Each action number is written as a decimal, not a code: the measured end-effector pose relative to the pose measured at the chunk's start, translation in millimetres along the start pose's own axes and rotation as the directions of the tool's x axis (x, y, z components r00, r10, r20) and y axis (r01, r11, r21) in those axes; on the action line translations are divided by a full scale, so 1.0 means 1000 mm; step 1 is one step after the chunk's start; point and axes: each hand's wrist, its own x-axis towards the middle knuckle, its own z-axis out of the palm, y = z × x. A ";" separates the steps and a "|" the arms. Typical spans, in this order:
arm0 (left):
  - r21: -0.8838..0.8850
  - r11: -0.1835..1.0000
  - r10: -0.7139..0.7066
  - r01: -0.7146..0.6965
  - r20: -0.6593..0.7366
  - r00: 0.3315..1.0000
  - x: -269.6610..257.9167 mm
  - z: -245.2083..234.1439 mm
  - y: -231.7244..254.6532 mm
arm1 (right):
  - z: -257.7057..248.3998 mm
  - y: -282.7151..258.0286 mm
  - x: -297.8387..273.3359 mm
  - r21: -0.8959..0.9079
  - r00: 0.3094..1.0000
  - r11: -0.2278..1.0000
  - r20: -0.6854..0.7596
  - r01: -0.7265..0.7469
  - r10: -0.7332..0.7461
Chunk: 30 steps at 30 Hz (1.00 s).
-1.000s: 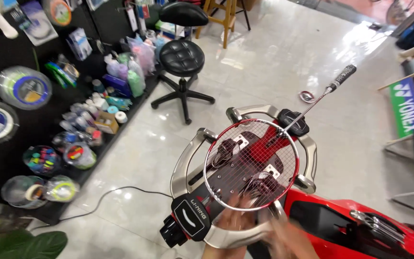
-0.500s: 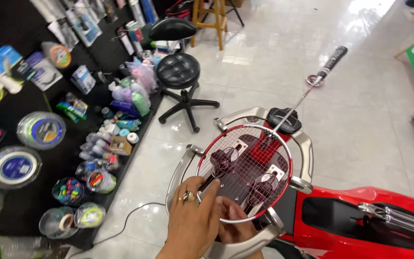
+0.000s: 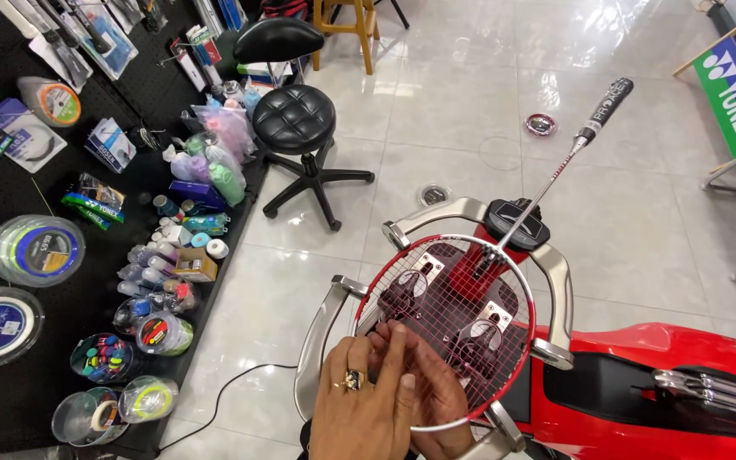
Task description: Stringing a badminton racket using an electronic stringing machine.
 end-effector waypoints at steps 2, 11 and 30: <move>0.007 1.000 0.005 -0.005 -0.016 1.000 0.000 0.003 0.000 | -0.010 0.002 0.001 0.113 0.993 0.993 0.116 -0.027 0.013; 0.018 0.998 -0.057 0.056 0.020 0.998 -0.002 0.014 0.004 | -0.009 -0.007 -0.007 0.071 0.989 0.993 0.118 -0.098 0.089; -0.119 0.981 -0.152 0.154 0.027 0.988 0.019 0.000 0.020 | -0.031 -0.016 -0.009 -0.139 0.977 0.971 -0.119 -0.193 0.178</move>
